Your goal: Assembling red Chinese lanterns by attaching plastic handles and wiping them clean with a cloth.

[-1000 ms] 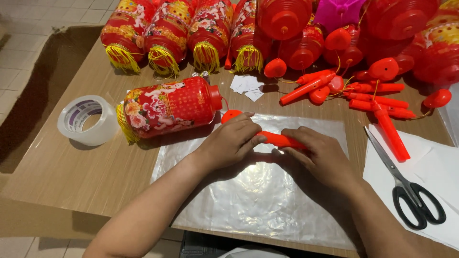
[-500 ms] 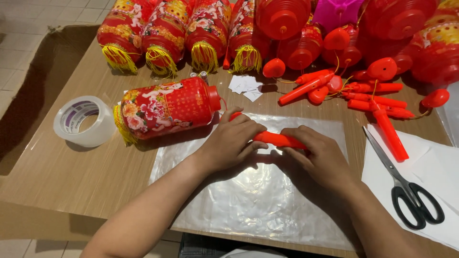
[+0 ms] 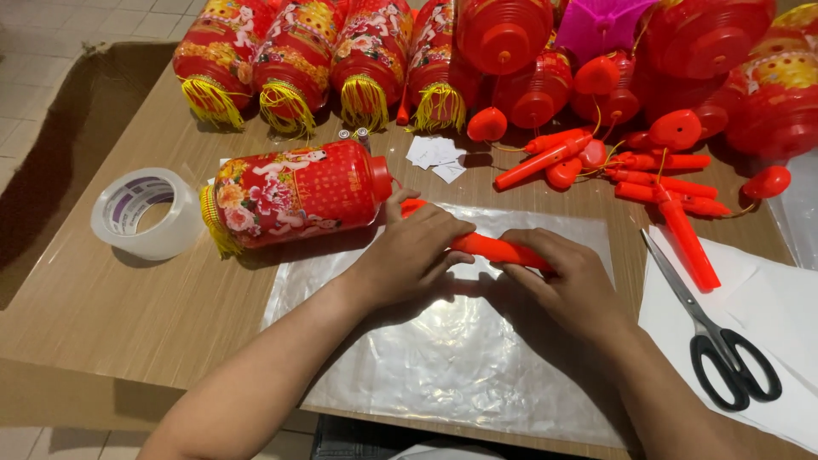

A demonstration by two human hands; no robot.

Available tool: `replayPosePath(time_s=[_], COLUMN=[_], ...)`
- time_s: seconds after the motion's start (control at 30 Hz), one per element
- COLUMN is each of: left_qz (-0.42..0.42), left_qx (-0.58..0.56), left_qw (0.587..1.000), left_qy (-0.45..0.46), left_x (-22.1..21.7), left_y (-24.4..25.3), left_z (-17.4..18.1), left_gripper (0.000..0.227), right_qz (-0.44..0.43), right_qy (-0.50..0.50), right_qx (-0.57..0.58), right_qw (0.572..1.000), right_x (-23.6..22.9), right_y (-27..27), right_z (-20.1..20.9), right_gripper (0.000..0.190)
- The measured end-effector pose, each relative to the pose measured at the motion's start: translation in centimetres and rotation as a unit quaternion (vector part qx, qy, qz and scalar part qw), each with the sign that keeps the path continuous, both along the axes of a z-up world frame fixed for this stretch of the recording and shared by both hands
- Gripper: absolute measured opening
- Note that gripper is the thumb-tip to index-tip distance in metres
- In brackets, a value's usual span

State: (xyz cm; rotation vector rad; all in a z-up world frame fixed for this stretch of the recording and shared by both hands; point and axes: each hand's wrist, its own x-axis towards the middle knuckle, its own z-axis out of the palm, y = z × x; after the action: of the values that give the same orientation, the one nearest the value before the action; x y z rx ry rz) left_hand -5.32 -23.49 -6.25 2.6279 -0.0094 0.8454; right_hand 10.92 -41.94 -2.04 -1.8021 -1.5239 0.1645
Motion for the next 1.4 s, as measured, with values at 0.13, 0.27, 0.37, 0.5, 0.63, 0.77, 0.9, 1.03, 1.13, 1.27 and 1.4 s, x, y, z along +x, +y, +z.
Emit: replayPosePath(time_s=[0.13, 0.27, 0.37, 0.5, 0.63, 0.77, 0.9, 1.03, 1.13, 1.27, 1.4], left_qz=[0.028, 0.018, -0.016, 0.002, 0.039, 0.058, 0.063, 0.047, 0.028, 0.024, 0.035], left_qx=[0.009, -0.025, -0.023, 0.014, 0.025, 0.021, 0.001, -0.008, 0.002, 0.012, 0.006], left_qw=[0.998, 0.999, 0.999, 1.000, 0.999, 0.998, 0.996, 0.999, 0.999, 0.999, 0.999], left_qy=[-0.051, -0.015, 0.045, 0.021, 0.004, -0.030, -0.066, -0.009, 0.039, 0.017, -0.026], left_x=[0.2, -0.2, -0.5, -0.4, -0.2, 0.1, 0.1, -0.5, -0.5, -0.4, -0.2], left_y=[0.5, 0.2, -0.2, -0.2, 0.1, 0.2, 0.0, -0.5, -0.6, -0.1, 0.0], left_z=[-0.6, 0.0, 1.5, 0.7, 0.1, -0.4, -0.2, 1.3, 1.2, 0.6, 0.3], left_gripper=[0.040, 0.044, 0.050, 0.033, 0.038, 0.041, 0.041, 0.041, 0.043, 0.036, 0.038], right_qz=[-0.004, -0.005, -0.003, 0.001, 0.018, 0.024, 0.025, 0.017, 0.018, 0.039, 0.043], right_qy=[0.003, -0.001, 0.003, 0.039, 0.075, 0.078, 0.058, 0.069, 0.086, 0.107, 0.101], right_qx=[-0.006, -0.012, -0.010, -0.021, -0.055, -0.067, -0.062, -0.052, -0.048, -0.056, -0.069], right_qw=[1.000, 1.000, 1.000, 0.999, 0.996, 0.994, 0.996, 0.996, 0.995, 0.992, 0.992], right_x=[0.0, 0.2, 0.9, 0.9, 0.7, 0.4, 0.5, 1.1, 1.0, 0.8, 0.9], right_y=[0.3, 0.3, 0.1, 0.2, 0.4, 0.3, 0.4, 0.3, 0.2, 0.3, 0.3], right_z=[-0.2, -0.3, -0.6, -0.6, -0.8, -0.5, -0.3, -0.7, -0.5, -0.6, -0.6], right_gripper=[0.032, 0.033, 0.031, 0.032, 0.034, 0.033, 0.033, 0.035, 0.035, 0.036, 0.036])
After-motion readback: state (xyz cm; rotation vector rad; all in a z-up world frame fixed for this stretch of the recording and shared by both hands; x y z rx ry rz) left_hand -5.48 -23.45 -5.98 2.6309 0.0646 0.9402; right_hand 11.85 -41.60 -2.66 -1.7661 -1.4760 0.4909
